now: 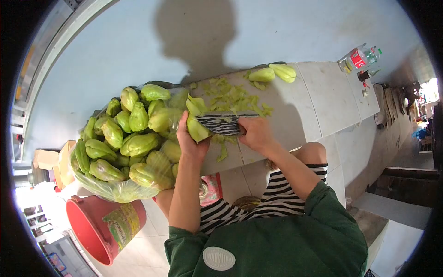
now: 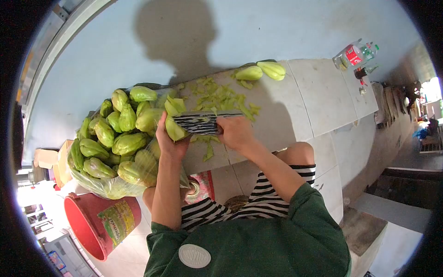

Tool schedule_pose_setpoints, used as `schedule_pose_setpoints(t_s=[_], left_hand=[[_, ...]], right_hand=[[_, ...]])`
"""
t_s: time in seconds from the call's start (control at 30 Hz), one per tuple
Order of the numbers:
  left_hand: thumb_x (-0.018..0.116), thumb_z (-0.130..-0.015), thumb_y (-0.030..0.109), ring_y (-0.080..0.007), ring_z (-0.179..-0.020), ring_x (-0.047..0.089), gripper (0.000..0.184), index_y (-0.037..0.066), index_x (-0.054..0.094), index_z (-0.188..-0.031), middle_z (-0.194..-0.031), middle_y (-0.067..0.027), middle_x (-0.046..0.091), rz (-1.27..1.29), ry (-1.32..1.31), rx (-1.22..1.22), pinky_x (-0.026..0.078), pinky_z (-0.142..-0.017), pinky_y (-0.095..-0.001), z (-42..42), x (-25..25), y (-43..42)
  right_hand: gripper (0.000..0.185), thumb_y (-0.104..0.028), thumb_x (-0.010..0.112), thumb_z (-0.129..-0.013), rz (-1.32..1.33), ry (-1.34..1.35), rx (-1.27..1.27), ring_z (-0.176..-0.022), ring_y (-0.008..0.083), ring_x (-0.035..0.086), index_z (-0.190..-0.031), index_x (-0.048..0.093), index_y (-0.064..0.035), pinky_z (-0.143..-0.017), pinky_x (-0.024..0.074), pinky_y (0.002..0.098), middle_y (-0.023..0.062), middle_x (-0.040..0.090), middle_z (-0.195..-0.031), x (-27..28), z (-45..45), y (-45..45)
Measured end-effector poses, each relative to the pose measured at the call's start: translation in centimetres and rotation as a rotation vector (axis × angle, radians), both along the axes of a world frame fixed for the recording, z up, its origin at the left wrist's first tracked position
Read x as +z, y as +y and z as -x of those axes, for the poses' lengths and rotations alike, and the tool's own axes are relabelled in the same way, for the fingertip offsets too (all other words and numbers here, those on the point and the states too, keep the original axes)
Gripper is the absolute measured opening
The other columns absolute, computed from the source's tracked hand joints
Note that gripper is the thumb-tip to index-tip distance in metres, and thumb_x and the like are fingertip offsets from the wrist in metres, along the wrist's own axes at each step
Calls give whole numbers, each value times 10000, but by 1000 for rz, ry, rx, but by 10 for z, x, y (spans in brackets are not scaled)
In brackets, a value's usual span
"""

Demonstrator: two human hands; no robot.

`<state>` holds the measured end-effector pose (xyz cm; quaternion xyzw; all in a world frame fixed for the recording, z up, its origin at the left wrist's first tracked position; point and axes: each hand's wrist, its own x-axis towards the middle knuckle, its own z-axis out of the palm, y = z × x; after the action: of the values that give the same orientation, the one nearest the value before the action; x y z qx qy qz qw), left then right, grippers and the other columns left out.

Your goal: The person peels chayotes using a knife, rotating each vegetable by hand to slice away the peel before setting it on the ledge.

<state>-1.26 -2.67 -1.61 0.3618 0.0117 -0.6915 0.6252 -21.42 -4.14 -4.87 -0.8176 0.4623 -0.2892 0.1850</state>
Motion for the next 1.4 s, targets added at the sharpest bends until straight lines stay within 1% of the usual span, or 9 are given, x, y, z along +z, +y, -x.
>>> schedule_pose_setpoints(t_s=[0.3, 0.47, 0.73, 0.87, 0.93, 1.1, 1.2, 1.27, 1.4], left_hand=[[479, -940, 437, -289, -982, 600, 432, 98, 581, -1187, -1094, -93, 637, -17, 16, -56, 479, -841, -473, 7, -5, 1], [455, -944, 447, -273, -863, 615, 419, 99, 594, -1131, -1006, -87, 649, 119, -12, -164, 468, -727, -446, -1, -12, 0], [446, -937, 460, -274, -820, 608, 477, 59, 578, -1158, -958, -110, 633, 26, -40, -92, 470, -671, -420, 3, -2, 2], [441, -942, 447, -290, -885, 625, 505, 35, 557, -1208, -1026, -139, 639, 240, 7, -267, 495, -718, -433, -11, -13, 7], [439, -945, 440, -309, -919, 622, 517, 27, 539, -1241, -1057, -155, 631, 307, 54, -261, 502, -768, -437, -12, -10, 7], [429, -954, 452, -319, -934, 613, 514, 39, 542, -1238, -1073, -157, 624, 83, -2, -4, 496, -829, -453, -11, -6, 2], [422, -956, 478, -316, -939, 612, 541, 29, 545, -1230, -1075, -156, 628, 132, 71, 12, 495, -856, -450, -11, -4, 2], [420, -955, 493, -312, -947, 613, 561, 20, 547, -1227, -1074, -158, 632, 150, 114, 31, 494, -869, -446, -9, -3, 3], [424, -920, 539, -295, -852, 624, 566, 28, 558, -1123, -947, -165, 643, 162, 86, 52, 524, -769, -426, -2, -10, 1]], right_hand=[[176, -187, 699, -695, 88, 201, 123, -701, 333, 619, -807, 607, -87, -637, 499, 441, 97, 659, -775, 14, 3, 1], [189, -182, 683, -720, -265, 281, -123, -708, 373, 623, -830, 602, -51, -638, 484, 473, 166, 635, -720, 16, 1, -7], [168, -151, 666, -715, -40, 155, -46, -685, 382, 613, -814, 593, -37, -616, 473, 478, 178, 608, -673, 12, 7, -7], [166, -147, 650, -725, -323, 37, -265, -638, 385, 594, -752, 583, 3, -595, 464, 456, 202, 592, -664, 0, 13, -23], [182, -152, 647, -726, -243, 48, -247, -615, 380, 578, -736, 570, 13, -577, 449, 445, 208, 579, -656, 6, 13, -20], [224, -170, 652, -727, -408, -124, -286, -562, 352, 528, -717, 531, 19, -525, 394, 415, 200, 544, -633, 14, 4, -14], [226, -150, 652, -686, -332, -189, -202, -553, 331, 507, -694, 495, 12, -508, 364, 405, 174, 497, -602, 19, 5, -8], [195, -153, 678, -650, -37, -65, 18, -606, 299, 588, -733, 539, -43, -568, 455, 408, 124, 558, -646, 18, 6, -1], [206, -158, 681, -613, 286, 44, 209, -639, 247, 584, -747, 541, -85, -587, 444, 365, 63, 536, -656, 11, -3, 7]])
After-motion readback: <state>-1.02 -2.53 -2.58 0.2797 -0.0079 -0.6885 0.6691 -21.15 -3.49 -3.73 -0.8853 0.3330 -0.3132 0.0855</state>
